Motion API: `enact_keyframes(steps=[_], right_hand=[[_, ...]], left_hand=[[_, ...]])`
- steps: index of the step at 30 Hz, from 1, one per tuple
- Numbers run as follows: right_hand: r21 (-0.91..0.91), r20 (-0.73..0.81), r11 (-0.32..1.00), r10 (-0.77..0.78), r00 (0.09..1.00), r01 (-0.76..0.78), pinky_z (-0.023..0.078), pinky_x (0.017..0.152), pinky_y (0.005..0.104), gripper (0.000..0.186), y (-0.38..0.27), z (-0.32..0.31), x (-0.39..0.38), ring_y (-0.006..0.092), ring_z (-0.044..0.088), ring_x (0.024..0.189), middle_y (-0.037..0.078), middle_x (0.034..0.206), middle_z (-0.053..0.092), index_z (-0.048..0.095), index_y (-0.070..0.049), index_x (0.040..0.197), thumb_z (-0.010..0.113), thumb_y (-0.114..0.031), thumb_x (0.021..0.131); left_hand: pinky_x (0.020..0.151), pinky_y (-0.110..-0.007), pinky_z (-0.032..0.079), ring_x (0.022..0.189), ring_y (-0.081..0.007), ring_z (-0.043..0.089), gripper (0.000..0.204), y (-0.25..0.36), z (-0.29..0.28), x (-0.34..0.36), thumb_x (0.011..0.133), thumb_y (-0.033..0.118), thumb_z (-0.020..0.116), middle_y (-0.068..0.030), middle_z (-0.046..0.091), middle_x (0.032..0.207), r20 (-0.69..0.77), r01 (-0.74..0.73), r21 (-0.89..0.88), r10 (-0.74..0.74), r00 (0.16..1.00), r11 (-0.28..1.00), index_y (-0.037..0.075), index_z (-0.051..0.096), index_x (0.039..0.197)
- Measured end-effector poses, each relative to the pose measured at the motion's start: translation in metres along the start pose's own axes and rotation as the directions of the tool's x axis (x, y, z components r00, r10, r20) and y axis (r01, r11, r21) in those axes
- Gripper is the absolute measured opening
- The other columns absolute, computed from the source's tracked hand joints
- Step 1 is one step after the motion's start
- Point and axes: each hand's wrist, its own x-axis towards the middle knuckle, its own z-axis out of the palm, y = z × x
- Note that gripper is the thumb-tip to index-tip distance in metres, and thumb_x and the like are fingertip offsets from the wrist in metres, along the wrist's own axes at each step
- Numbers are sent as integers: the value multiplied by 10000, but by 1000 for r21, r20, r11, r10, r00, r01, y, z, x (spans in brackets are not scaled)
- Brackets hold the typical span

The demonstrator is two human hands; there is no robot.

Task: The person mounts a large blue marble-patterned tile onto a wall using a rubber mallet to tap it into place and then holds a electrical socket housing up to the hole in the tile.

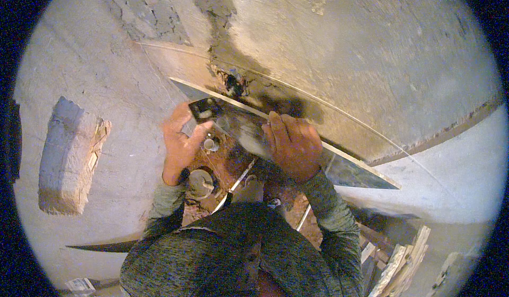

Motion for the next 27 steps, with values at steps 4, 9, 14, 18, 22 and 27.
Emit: enact_keyframes(steps=[4,9,14,18,22,27], right_hand=[[27,37,1000,-2,999,1,496,709,374,470,-2,-4,-3,245,625,841,67,1030,654,616,-97,1166,773,-301,772],[74,-19,997,12,1000,-11,509,731,391,594,-1,-6,-3,276,630,854,103,1065,655,559,-74,1235,777,-361,763],[-45,-81,999,24,996,-27,527,720,384,623,-1,-6,-7,263,644,832,102,1030,659,527,-40,1273,738,-389,802],[16,-1,995,100,995,-99,534,724,369,572,-2,-5,-7,253,645,825,89,1019,660,544,-69,1278,722,-355,816],[37,-38,997,67,997,-66,519,644,382,450,1,-3,0,270,631,720,104,912,656,588,-93,1232,683,-316,853],[29,-48,993,116,992,-115,514,614,390,383,-1,-3,4,284,630,686,121,881,658,609,-92,1197,654,-278,864]], left_hand=[[793,-403,480,914,-320,606,323,15,24,9,688,136,766,-131,659,1011,-15,-179,-2,179,984,984,25,690,981],[781,-437,464,904,-335,582,404,25,49,18,593,219,811,-148,621,1024,43,-286,153,283,958,946,-7,647,884],[766,-433,473,889,-329,581,407,27,56,27,540,226,822,-159,610,971,57,-363,154,359,932,919,-7,621,806],[765,-426,475,888,-326,579,406,24,62,27,545,244,832,-155,608,939,65,-350,148,344,937,925,-8,632,794],[777,-428,472,894,-328,579,400,24,61,30,580,262,835,-152,611,926,116,-336,136,322,940,932,-10,645,804],[801,-435,466,902,-333,583,338,23,54,35,686,270,809,-145,626,948,135,-311,92,297,945,946,3,658,829]])
